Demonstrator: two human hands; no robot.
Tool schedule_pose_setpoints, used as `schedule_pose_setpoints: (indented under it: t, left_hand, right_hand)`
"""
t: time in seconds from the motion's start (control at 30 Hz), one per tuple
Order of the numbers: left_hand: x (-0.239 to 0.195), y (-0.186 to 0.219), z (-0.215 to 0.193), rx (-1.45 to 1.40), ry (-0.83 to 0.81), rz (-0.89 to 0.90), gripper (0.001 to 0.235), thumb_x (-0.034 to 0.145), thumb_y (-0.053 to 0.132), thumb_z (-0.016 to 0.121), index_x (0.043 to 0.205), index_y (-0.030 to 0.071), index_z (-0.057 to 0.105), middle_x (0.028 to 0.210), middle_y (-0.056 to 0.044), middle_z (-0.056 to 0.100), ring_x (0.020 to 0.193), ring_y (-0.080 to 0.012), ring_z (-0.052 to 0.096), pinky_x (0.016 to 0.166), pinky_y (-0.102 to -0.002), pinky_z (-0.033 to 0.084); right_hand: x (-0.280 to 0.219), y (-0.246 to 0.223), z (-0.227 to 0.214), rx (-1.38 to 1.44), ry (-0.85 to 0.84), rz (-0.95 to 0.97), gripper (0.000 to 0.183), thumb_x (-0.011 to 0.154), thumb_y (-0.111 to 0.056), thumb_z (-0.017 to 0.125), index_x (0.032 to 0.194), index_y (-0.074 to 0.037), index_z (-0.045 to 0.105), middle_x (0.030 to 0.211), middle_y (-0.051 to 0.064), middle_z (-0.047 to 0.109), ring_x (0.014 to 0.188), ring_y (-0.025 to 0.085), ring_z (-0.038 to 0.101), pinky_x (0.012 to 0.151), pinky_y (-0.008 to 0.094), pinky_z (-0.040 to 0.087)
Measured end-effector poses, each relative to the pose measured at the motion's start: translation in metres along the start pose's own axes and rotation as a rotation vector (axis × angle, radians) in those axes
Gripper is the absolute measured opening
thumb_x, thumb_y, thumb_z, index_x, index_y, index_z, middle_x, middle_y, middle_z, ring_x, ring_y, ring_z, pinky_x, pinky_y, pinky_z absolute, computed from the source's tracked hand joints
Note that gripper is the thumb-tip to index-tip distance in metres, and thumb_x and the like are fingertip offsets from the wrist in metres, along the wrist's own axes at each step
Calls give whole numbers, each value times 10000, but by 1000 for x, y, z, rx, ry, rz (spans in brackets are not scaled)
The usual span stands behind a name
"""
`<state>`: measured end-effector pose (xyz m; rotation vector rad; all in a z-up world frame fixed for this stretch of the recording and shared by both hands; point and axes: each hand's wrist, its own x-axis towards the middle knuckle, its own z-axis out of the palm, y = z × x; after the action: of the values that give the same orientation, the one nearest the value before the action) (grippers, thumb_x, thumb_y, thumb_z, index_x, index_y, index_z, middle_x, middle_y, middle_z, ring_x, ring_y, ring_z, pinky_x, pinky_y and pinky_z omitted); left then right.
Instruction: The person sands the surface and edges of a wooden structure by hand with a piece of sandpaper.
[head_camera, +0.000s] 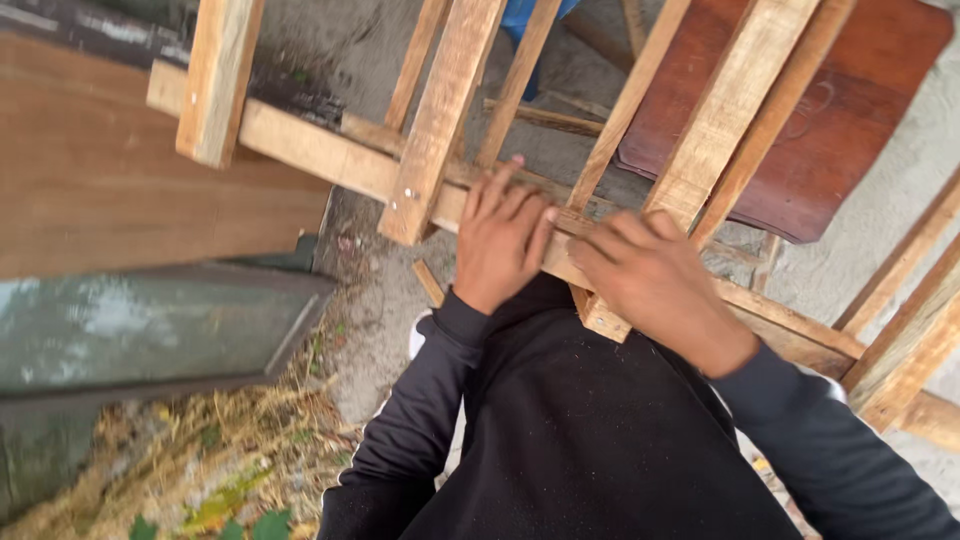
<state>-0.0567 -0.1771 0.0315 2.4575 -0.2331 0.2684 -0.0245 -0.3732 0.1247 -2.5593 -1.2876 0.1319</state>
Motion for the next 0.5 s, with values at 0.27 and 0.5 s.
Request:
schedule_pose_setpoints:
  t: [0.27,0.5]
  left_hand:
    - [-4,-5,-4,-8,155,-90,244,1025,251,655,870,74,722,894,-53,695,977,-258,642,1133,-446,418]
    - [-2,-2,8,-58,203,-189,247,983,252,661,811,86,721,797,-44,653,911,-241,643,1153,-466,421]
  right_hand:
    - [-11,38,-12,243,-161,-144,219,913,-261,681,1006,-75,752,1047,2,727,1037,201,594,915,364,418]
    - [12,78,-6,191,-211,-291,230,862,-322,705,1017,-165,772,1064,-10,746,1055,218,604,891,409,409]
